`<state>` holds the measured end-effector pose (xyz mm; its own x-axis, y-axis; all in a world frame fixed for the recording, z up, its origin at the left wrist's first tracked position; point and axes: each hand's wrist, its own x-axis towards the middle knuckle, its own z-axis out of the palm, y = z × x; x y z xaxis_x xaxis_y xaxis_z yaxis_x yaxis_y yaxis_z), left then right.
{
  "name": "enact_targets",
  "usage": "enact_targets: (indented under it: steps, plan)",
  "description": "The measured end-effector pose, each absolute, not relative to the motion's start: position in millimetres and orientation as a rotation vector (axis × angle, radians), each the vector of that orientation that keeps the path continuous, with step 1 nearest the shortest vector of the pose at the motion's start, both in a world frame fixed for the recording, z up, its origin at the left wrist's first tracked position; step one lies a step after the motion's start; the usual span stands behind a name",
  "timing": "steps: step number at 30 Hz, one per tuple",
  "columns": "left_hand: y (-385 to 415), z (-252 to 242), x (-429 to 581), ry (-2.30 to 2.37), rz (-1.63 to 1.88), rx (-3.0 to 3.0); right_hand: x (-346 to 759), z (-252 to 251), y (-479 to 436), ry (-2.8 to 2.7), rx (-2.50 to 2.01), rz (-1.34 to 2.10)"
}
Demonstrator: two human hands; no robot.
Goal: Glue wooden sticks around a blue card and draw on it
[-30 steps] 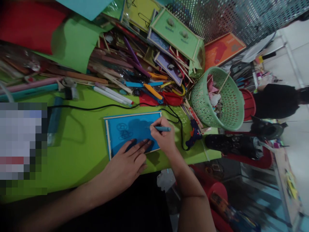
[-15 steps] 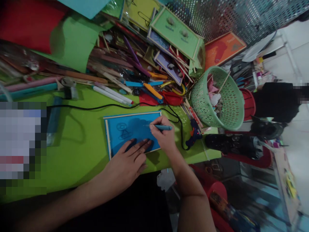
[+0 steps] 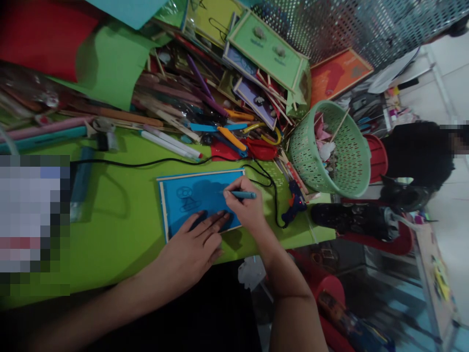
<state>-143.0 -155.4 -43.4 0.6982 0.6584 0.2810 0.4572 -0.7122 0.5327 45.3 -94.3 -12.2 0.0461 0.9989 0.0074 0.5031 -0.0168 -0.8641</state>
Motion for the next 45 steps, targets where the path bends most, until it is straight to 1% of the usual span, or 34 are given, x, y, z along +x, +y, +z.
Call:
enact_targets:
  steps: [8,12,15,24,29,45]
  plan:
    - [-154.0,-42.7,-144.3,0.853,0.635,2.485,51.5,-13.9,-93.5,-1.416,-1.536,0.806]
    - [-154.8,-43.2,-143.8,0.848,0.638,2.485,54.2,-14.4,-91.2,-1.444,-1.517,0.848]
    - [-155.1,-43.8,-143.5,0.854,0.630,2.486,54.2,-14.8,-90.2,-1.467,-1.536,0.884]
    - [-154.5,-45.8,-142.8,0.861,0.642,2.496,48.3,-14.3,-88.6,-1.407,-1.606,0.879]
    - [-154.0,-45.0,-142.2,0.872,0.686,2.488,46.5,-11.8,-87.8,-1.429,-1.610,0.861]
    - [-154.3,-44.1,-142.0,0.879,0.665,2.479,43.9,-11.5,-86.3,-1.484,-1.652,0.834]
